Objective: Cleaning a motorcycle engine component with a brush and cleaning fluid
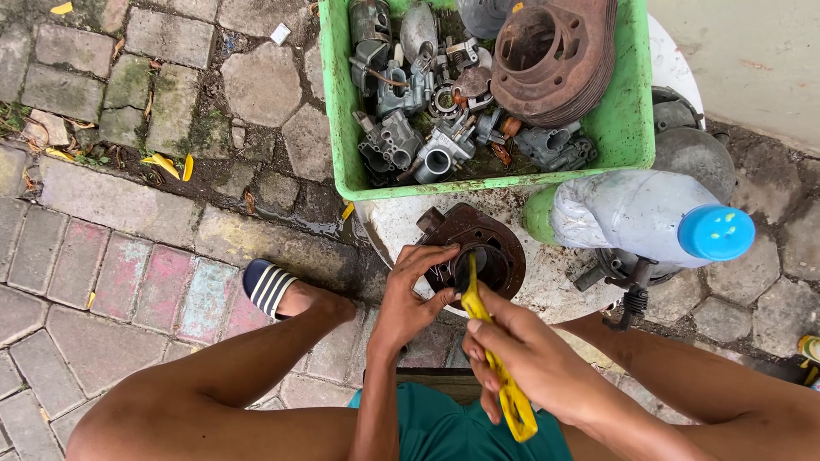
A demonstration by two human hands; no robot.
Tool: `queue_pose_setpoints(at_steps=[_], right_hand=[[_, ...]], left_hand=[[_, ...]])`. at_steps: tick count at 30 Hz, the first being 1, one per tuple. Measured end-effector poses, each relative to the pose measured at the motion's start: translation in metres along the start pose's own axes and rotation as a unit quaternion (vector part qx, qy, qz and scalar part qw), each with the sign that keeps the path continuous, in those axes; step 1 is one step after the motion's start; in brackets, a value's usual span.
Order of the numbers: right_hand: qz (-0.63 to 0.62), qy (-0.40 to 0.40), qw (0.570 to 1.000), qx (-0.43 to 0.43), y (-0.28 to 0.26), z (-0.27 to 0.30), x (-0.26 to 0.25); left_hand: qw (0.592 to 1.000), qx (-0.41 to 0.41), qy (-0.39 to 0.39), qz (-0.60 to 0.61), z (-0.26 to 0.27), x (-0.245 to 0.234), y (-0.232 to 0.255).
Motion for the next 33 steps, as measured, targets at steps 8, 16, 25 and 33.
queue_pose_setpoints(at_steps=[8, 16, 25, 33], right_hand=[[0.339, 0.049, 0.919, 0.193, -0.056, 0.018, -0.006], [0.443, 0.022, 0.879, 0.175, -0.058, 0.009, -0.009], [0.501, 0.002, 0.851, 0.155, -0.082, 0.003, -0.010], [0.755, -0.024, 0.637, 0.150, -0.097, 0.003, -0.048]], left_hand=[[1.000, 0.007, 0.010, 0.001, -0.004, -0.003, 0.008], [1.000, 0.009, 0.015, 0.005, -0.004, -0.001, 0.005], [0.997, 0.012, 0.045, 0.064, -0.007, 0.002, 0.008], [0.996, 0.031, 0.079, 0.005, -0.002, 0.016, -0.005]])
Point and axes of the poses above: each hand's wrist, its own z-axis away from the middle knuckle, its own x-axis out of the palm, y = z × x, the point moved 2 cm from there along -z, towards the middle knuckle, and after that the axes turned 11 degrees about -z, right-handed, at the moved point
